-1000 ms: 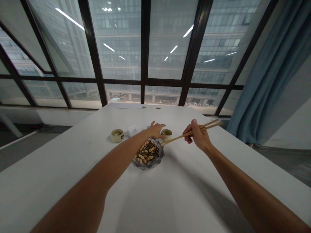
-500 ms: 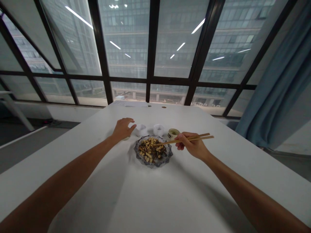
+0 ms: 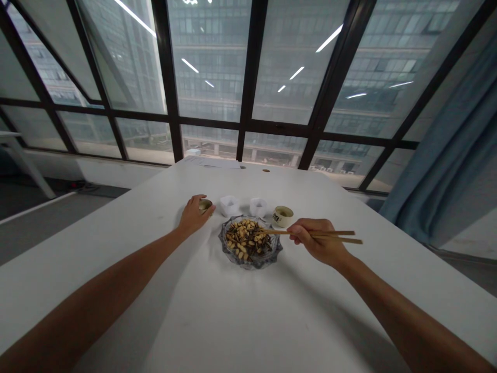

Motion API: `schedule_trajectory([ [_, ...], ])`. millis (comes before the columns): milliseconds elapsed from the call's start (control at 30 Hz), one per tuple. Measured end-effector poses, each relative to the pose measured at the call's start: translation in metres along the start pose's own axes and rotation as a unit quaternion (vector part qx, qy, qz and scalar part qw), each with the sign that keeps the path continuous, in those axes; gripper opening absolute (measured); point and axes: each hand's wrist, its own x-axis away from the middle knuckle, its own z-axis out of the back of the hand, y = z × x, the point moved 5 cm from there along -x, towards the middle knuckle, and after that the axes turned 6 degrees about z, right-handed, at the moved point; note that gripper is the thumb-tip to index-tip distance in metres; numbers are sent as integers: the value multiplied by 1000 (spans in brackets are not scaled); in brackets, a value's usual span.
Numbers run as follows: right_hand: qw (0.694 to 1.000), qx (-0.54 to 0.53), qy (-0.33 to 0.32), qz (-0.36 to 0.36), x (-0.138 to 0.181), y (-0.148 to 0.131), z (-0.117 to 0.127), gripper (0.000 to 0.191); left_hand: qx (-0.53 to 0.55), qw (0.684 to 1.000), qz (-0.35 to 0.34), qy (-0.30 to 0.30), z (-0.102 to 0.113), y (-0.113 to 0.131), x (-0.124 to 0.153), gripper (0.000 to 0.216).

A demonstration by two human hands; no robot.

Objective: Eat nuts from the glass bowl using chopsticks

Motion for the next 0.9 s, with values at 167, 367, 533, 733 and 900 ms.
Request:
schedule_trajectory([
  [167, 998, 20, 1, 56, 2, 0, -8, 47, 2, 1000, 18, -9, 0, 3, 1, 43],
  [367, 998, 16, -16, 57, 3, 2, -15, 40, -1, 999, 27, -17, 1, 5, 2, 43],
  [533, 998, 25, -16, 48, 3, 2, -17, 40, 3, 1000, 23, -15, 1, 5, 2, 44],
  [733, 996, 54, -24, 62, 2, -3, -21, 43, 6, 1000, 16, -13, -1, 3, 1, 44],
  [900, 994, 64, -30, 80, 2, -10, -25, 43, 5, 1000, 20, -18, -2, 0, 0, 45],
])
